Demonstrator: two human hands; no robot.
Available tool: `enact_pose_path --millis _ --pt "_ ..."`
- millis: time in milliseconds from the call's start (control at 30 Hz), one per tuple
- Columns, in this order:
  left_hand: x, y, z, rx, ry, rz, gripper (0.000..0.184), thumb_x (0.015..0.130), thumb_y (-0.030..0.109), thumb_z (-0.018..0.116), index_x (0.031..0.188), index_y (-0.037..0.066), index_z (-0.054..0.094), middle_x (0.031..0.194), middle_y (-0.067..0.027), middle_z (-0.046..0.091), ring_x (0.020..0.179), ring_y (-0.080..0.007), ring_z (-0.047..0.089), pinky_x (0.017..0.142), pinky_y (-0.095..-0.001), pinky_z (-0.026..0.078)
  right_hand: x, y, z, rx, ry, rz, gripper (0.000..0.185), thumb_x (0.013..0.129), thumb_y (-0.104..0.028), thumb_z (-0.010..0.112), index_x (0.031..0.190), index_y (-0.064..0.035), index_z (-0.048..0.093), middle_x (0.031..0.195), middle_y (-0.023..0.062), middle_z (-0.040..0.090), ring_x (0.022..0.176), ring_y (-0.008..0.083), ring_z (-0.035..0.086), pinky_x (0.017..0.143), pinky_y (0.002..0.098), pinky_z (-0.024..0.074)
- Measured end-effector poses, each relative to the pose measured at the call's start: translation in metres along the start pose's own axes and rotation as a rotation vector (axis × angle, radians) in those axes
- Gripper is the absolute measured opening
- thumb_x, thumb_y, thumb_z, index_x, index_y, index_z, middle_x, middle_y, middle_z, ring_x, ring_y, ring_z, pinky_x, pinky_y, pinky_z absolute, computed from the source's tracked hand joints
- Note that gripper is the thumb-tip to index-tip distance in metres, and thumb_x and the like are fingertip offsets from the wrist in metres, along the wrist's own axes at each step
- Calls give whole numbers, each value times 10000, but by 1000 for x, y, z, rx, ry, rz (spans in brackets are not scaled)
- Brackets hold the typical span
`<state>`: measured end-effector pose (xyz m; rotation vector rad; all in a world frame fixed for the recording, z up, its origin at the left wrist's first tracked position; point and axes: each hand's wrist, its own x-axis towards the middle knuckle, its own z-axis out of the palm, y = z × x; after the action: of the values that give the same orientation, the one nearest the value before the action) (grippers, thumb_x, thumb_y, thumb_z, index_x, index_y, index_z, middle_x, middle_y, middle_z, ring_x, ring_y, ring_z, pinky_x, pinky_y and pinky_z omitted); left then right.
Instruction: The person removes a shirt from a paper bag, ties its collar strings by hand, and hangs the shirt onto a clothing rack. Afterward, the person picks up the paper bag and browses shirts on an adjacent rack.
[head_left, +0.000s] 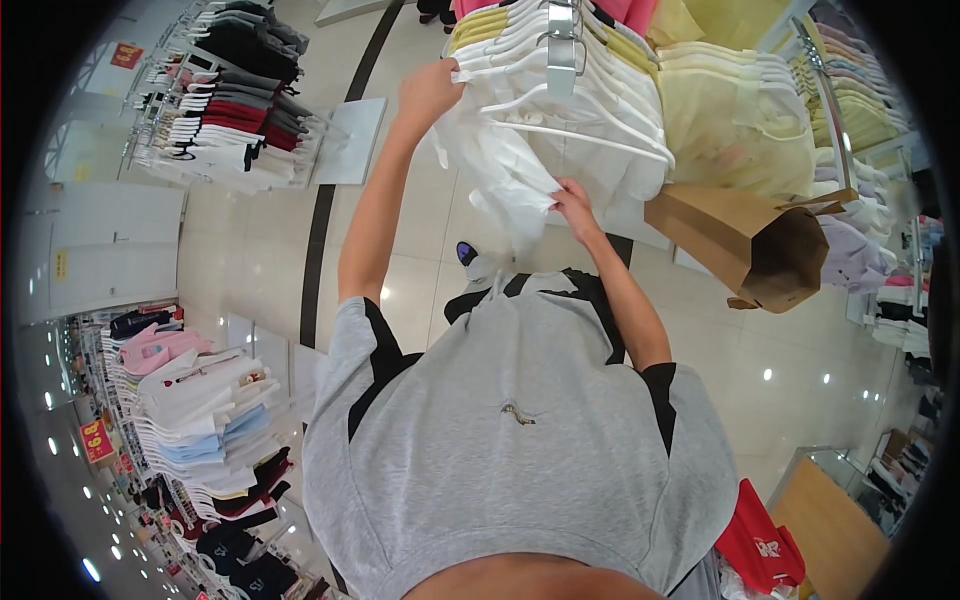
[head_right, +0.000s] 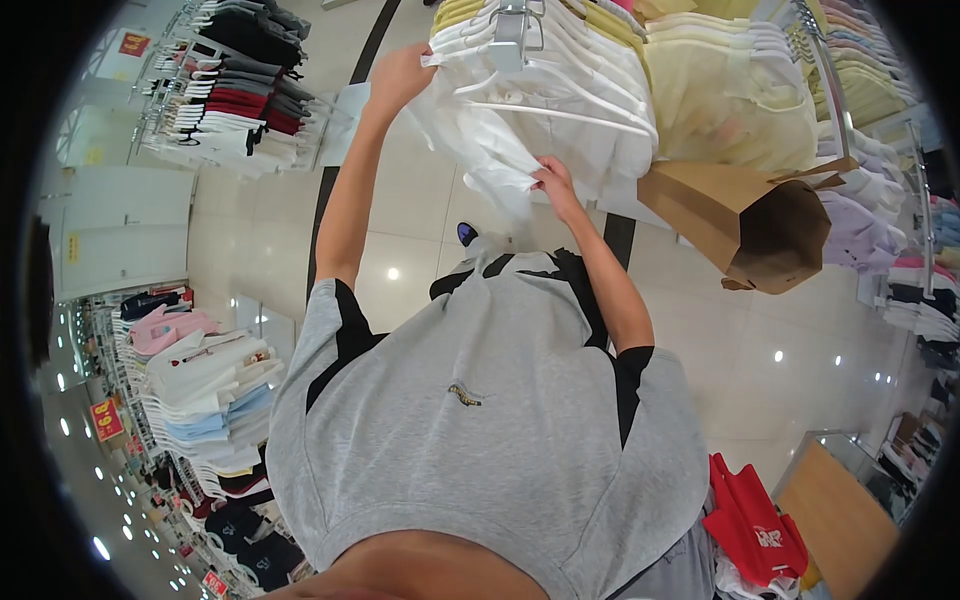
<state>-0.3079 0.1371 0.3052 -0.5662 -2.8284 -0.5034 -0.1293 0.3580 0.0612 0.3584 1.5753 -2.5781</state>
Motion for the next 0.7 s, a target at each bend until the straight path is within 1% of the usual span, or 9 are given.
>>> enact_pose_path --millis 133,233,333,433,500,567,600,633,700 --pt "-7 21 -18 1 8 12 303 787 271 639 1022 90 698 824 -189 688 812 -382 658 735 -438 513 6 -8 16 -33 -206 30 265 882 -58 580 1146 -39 597 1046 52 619 742 119 569 697 277 506" --pt "-8 24 -16 -181 6 15 329 788 274 641 1043 72 694 830 -202 686 808 -364 665 742 -421 513 11 -28 39 -29 -255 86 414 925 -123 564 1322 -27 497 1138 67 591 799 114 568 737 295 501" --pt "-10 33 -20 -393 -33 -20 346 797 286 643 1044 47 682 840 -197 682 789 -324 657 733 -392 502 29 -32 56 -36 -171 -20 565 895 -85 605 1420 -60 399 1437 126 440 757 110 570 716 291 513" --pt "-16 42 -33 -515 -126 -49 347 812 295 641 1034 30 666 848 -165 668 766 -266 627 720 -359 487 46 -35 64 -303 -255 -123 720 857 -61 654 1487 -86 305 1470 103 399 836 150 593 773 324 517" --pt "-23 52 -48 -555 -191 -38 337 824 292 637 1026 22 655 851 -141 657 757 -235 607 712 -342 480 69 -20 74 -436 -286 -441 680 886 -65 619 1488 -113 306 1438 73 434 884 150 598 779 322 505" --pt "-33 63 -68 -577 -248 -6 321 838 280 630 1018 14 644 851 -118 647 751 -213 590 704 -328 475 102 8 68 -494 -293 -599 621 886 -78 618 1452 -114 366 1384 71 493 927 171 607 790 336 498" --pt "-34 64 -74 -562 -256 24 311 841 271 628 1012 11 642 855 -115 648 752 -207 589 700 -326 474 120 23 60 -486 -286 -598 584 871 -89 635 1415 -101 424 1345 83 533 946 193 613 798 351 496" --pt "-37 63 -79 -547 -263 52 301 845 262 626 1006 8 640 860 -113 648 753 -201 588 696 -324 473 121 23 58 -578 -259 -566 525 860 -115 652 1356 -86 481 1282 98 570 947 210 617 801 360 494" --pt "-40 57 -86 -546 -265 43 261 864 242 624 993 15 638 859 -84 643 755 -171 573 697 -306 464 111 7 57 -864 -186 -467 404 844 -183 686 1216 -56 594 1134 130 640 933 239 624 801 373 490"
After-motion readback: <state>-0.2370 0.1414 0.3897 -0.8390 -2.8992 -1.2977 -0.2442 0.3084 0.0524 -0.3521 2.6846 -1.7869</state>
